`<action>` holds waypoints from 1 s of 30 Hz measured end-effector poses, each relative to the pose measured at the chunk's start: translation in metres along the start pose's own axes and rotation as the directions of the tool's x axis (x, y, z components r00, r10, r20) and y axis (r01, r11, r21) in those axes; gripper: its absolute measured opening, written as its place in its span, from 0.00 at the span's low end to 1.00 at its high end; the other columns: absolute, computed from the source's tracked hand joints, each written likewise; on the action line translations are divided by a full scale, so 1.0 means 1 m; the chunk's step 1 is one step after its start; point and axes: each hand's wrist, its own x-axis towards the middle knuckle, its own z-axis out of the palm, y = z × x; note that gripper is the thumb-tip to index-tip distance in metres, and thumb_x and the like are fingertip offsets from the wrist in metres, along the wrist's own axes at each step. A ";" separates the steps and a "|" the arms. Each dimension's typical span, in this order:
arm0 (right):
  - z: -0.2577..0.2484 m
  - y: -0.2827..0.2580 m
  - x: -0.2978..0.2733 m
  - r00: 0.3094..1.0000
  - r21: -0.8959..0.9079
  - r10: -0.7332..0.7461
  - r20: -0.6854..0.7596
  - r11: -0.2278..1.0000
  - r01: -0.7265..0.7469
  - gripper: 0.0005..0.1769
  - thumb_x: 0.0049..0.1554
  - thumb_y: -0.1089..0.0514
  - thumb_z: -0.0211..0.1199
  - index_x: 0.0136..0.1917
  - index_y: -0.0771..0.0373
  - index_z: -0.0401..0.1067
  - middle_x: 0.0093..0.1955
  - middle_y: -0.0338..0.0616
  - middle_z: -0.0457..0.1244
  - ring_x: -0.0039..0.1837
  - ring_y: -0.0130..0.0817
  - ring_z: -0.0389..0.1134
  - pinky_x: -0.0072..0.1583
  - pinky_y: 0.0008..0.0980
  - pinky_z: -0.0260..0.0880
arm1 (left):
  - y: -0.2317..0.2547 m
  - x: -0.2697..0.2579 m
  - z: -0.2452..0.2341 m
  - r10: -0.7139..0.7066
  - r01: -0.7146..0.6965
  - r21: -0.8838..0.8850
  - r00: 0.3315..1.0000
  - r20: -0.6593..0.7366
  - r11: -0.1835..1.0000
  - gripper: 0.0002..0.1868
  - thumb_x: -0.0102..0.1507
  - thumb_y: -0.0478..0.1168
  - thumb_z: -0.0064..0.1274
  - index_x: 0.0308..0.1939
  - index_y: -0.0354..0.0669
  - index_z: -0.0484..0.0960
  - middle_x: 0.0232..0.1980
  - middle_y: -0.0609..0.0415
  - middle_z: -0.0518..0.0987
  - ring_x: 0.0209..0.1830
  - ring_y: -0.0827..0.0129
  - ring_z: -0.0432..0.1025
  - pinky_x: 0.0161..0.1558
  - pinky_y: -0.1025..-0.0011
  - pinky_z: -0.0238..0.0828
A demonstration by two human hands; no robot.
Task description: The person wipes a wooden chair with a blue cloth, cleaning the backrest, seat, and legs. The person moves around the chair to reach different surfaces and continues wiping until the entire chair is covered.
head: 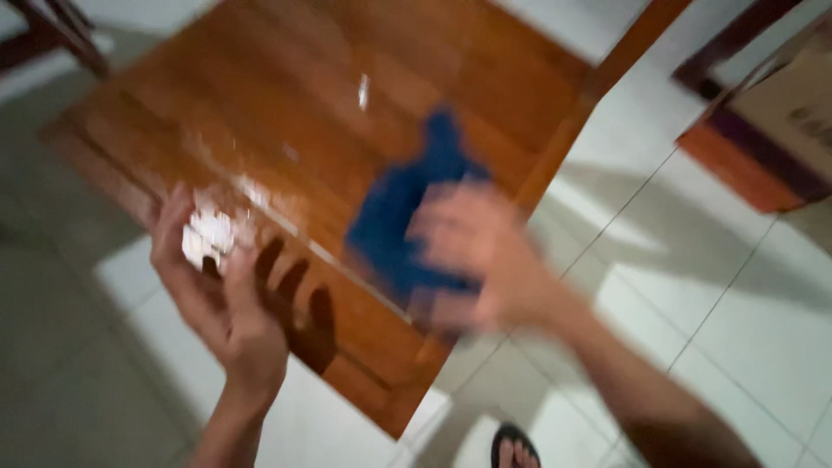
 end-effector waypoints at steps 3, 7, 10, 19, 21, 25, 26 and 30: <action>0.015 -0.059 -0.030 0.977 0.210 -0.208 0.046 0.958 0.194 0.30 0.47 0.38 0.73 0.56 0.58 0.78 0.66 0.45 0.66 0.75 0.51 0.62 0.77 0.65 0.53 | 0.003 -0.002 0.001 0.000 -0.002 -0.052 0.999 -0.044 0.999 0.20 0.75 0.31 0.40 0.72 0.38 0.64 0.78 0.50 0.63 0.84 0.58 0.51 0.84 0.59 0.41; 0.052 -0.041 -0.060 0.918 0.179 -0.364 -0.157 0.904 0.389 0.21 0.54 0.43 0.68 0.55 0.57 0.78 0.65 0.44 0.67 0.72 0.48 0.65 0.76 0.62 0.56 | 0.009 -0.031 0.000 -0.108 0.116 -0.247 0.993 0.046 0.962 0.19 0.72 0.31 0.42 0.68 0.40 0.67 0.74 0.51 0.64 0.79 0.57 0.58 0.77 0.53 0.59; 0.051 0.023 -0.059 0.896 -0.045 -0.350 -0.272 0.935 0.351 0.13 0.56 0.48 0.65 0.52 0.52 0.81 0.63 0.42 0.67 0.67 0.48 0.65 0.76 0.64 0.56 | 0.025 -0.046 0.002 0.208 -0.238 0.111 0.950 0.234 0.965 0.17 0.66 0.28 0.48 0.59 0.39 0.76 0.64 0.50 0.75 0.73 0.53 0.65 0.79 0.50 0.53; 0.014 0.128 -0.042 0.621 0.103 0.192 -0.760 0.979 -0.176 0.21 0.53 0.60 0.68 0.58 0.69 0.70 0.65 0.55 0.64 0.69 0.54 0.63 0.74 0.47 0.61 | 0.055 -0.081 0.005 0.435 -0.522 -0.010 0.701 0.566 0.853 0.23 0.57 0.45 0.65 0.50 0.36 0.79 0.53 0.46 0.78 0.58 0.50 0.70 0.60 0.48 0.63; 0.029 0.093 -0.052 0.707 0.012 0.100 -0.701 0.992 -0.128 0.26 0.52 0.56 0.71 0.60 0.66 0.67 0.66 0.55 0.64 0.71 0.57 0.63 0.77 0.53 0.57 | 0.059 -0.079 0.006 0.456 -0.533 -0.026 0.697 0.554 0.846 0.23 0.57 0.45 0.65 0.50 0.36 0.79 0.52 0.47 0.78 0.55 0.51 0.72 0.58 0.50 0.65; 0.048 0.007 -0.070 0.896 0.054 -0.102 -0.433 0.989 0.139 0.30 0.54 0.42 0.70 0.63 0.58 0.67 0.66 0.47 0.65 0.71 0.51 0.66 0.78 0.60 0.52 | 0.064 -0.073 0.014 0.425 -0.474 -0.037 0.748 0.510 0.880 0.19 0.58 0.38 0.65 0.51 0.36 0.79 0.50 0.47 0.78 0.52 0.52 0.73 0.56 0.54 0.69; 0.048 -0.007 -0.073 0.935 0.051 -0.087 -0.343 0.992 0.112 0.30 0.52 0.36 0.67 0.60 0.55 0.70 0.64 0.45 0.65 0.70 0.51 0.66 0.78 0.63 0.53 | 0.066 -0.071 0.017 0.419 -0.464 -0.037 0.760 0.497 0.885 0.18 0.59 0.37 0.65 0.50 0.37 0.79 0.49 0.47 0.78 0.52 0.52 0.73 0.55 0.55 0.69; 0.023 0.030 -0.073 0.961 -0.006 -0.210 -0.181 0.977 0.213 0.38 0.52 0.28 0.63 0.63 0.58 0.74 0.68 0.51 0.64 0.72 0.53 0.63 0.76 0.63 0.52 | 0.073 -0.062 0.024 0.389 -0.436 -0.008 0.795 0.466 0.900 0.17 0.58 0.33 0.65 0.51 0.38 0.80 0.49 0.48 0.77 0.54 0.50 0.72 0.56 0.57 0.70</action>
